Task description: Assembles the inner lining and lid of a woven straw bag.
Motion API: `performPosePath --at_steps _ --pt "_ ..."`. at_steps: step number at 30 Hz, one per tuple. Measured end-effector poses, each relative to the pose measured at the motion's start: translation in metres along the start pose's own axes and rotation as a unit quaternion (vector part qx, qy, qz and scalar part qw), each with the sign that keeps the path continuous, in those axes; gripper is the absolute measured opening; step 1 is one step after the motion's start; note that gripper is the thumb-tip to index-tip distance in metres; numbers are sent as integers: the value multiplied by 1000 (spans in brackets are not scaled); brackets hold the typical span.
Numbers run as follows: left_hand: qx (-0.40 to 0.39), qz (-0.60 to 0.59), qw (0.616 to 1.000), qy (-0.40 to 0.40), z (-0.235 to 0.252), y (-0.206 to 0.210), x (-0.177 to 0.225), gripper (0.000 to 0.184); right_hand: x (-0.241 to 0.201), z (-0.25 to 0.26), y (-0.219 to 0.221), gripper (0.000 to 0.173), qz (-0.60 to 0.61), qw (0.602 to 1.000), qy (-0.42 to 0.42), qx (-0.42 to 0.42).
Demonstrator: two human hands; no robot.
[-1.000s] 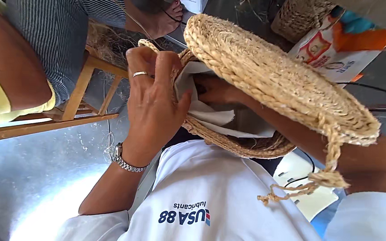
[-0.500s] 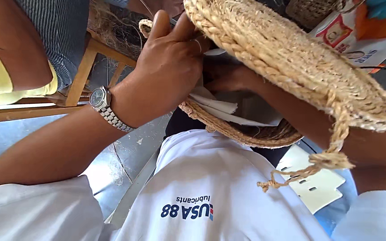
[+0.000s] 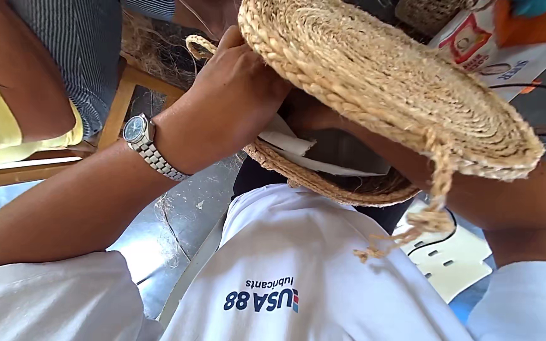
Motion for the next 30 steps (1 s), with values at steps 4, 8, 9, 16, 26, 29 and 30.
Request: performPosePath --at_steps 4,8,9,16,26,29,30 --pt "-18 8 1000 -17 -2 -6 6 36 -1 6 -17 11 211 967 143 -8" --pt "7 43 996 -72 -11 -4 7 31 3 7 -13 12 307 946 108 1" --pt "1 47 995 -89 -14 -3 6 33 4 6 -9 16 277 959 61 4" --pt "-14 -27 993 -114 -24 0 6 33 4 17 15 24 151 988 21 34" --pt "-45 -49 989 -130 -25 0 18 28 -1 4 9 19 129 988 -81 -33" --pt "-59 -61 985 -152 -24 1 15 34 -30 -11 -19 30 -139 986 -39 -82" --pt "-54 -63 984 -156 -23 3 13 34 -55 -18 -30 32 -188 975 21 -116"
Point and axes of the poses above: each hand's wrist, its own z-axis towards the middle knuckle, its own y-axis out of the palm, x = y × z, the point moved 2 cm from there along z, towards the middle knuckle, and after that the axes turned 3 degrees about z, right-handed, at the moved point
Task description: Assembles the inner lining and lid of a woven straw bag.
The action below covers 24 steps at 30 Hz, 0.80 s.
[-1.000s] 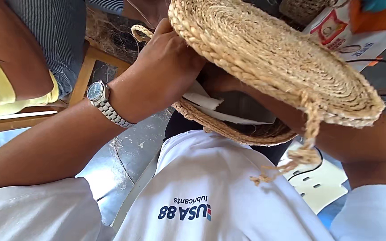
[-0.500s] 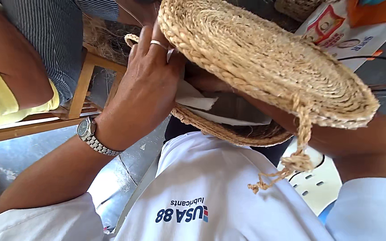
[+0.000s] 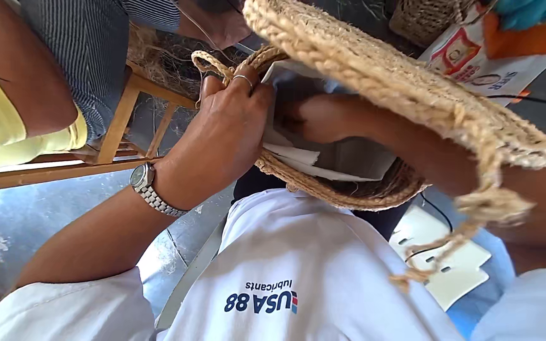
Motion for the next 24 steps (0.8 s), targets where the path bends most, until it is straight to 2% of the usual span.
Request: performPosePath --at_steps 2,4,7,9,11,15,19,24 --pt "8 -10 1000 -8 4 2 -4 34 -42 -22 -34 33 -7 992 109 -68" --pt "21 -15 1000 -10 8 2 -4 30 -53 -43 -52 33 -27 988 137 -62" --pt "62 -9 998 2 13 2 -1 22 -52 -70 -68 34 -67 988 141 -11" --pt "85 -9 996 14 16 1 1 21 -49 -80 -71 32 -104 987 117 41" --pt "101 -18 995 16 17 -2 1 36 -45 -83 -65 28 -137 981 61 121" --pt "105 10 994 -10 20 0 1 44 -34 -79 -43 32 -229 941 23 247" --pt "136 48 988 -55 24 0 3 41 -34 -67 -33 36 -275 914 9 297" --pt "127 48 987 -86 33 0 1 37 -31 -57 -21 37 -293 907 31 302"
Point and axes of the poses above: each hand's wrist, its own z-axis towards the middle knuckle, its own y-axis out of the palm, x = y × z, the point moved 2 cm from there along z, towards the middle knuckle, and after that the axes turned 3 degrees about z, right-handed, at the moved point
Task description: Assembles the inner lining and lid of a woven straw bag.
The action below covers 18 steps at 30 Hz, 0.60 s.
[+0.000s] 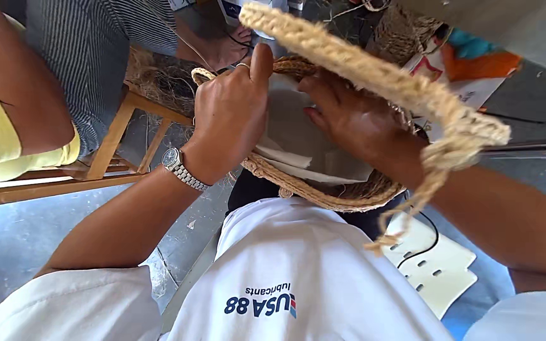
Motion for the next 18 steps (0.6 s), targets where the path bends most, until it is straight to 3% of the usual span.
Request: performPosePath --at_steps 4,18 --pt "11 -17 1000 3 -2 2 -4 30 3 -2 4 28 -12 999 14 39" --pt "22 -41 999 14 -2 -2 -13 23 13 5 -8 26 24 997 24 62"
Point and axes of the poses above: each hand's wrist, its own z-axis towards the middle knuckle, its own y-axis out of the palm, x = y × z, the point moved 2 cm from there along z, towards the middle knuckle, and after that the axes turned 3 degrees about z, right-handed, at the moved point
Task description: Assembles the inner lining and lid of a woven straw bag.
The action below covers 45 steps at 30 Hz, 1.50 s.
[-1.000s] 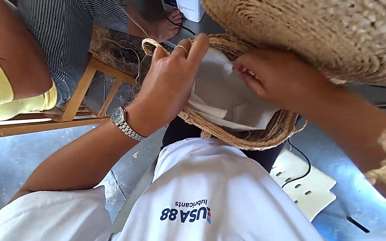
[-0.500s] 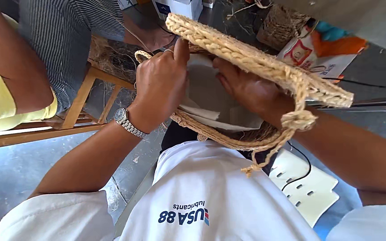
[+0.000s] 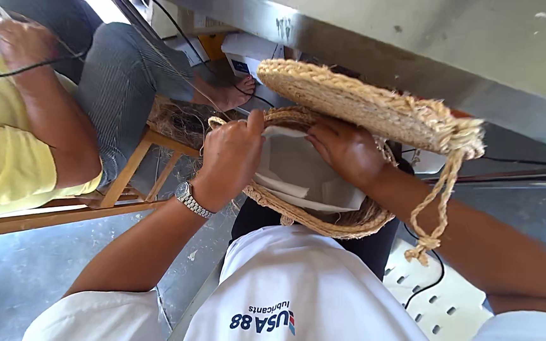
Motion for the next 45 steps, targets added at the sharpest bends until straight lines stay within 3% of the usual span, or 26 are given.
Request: performPosePath --at_steps 4,9,12,14,18,21,24,27,33,39,42,45 --pt "-11 41 999 16 -8 2 2 19 0 -9 4 26 -23 999 16 -28" --pt "-123 75 989 -17 -3 -7 13 30 -1 -19 23 26 -67 997 33 0" --pt "-103 81 991 9 0 -5 15 40 -11 -14 15 30 8 996 68 -66" --pt "-97 86 991 24 4 -5 17 45 -6 -13 24 29 -33 996 69 -37" --pt "-52 119 989 68 10 3 16 33 -1 -15 37 26 -126 990 57 36" --pt "10 128 987 100 13 10 12 21 -8 -14 29 32 -93 993 75 -1" --pt "1 91 986 137 15 7 9 28 -14 -10 22 38 -88 993 73 -18" --pt "47 82 977 193 18 15 5 23 -24 -6 16 24 -125 990 47 51" --pt "51 112 966 228 30 24 6 20 -11 -11 21 22 -153 986 32 50" --pt "71 137 964 217 24 24 8 15 -12 -13 25 25 -146 987 57 44" --pt "3 97 981 166 23 15 7 20 -34 -2 1 34 -111 983 126 -67" --pt "-17 75 987 138 25 14 4 26 -27 -3 5 30 -131 989 70 -8"
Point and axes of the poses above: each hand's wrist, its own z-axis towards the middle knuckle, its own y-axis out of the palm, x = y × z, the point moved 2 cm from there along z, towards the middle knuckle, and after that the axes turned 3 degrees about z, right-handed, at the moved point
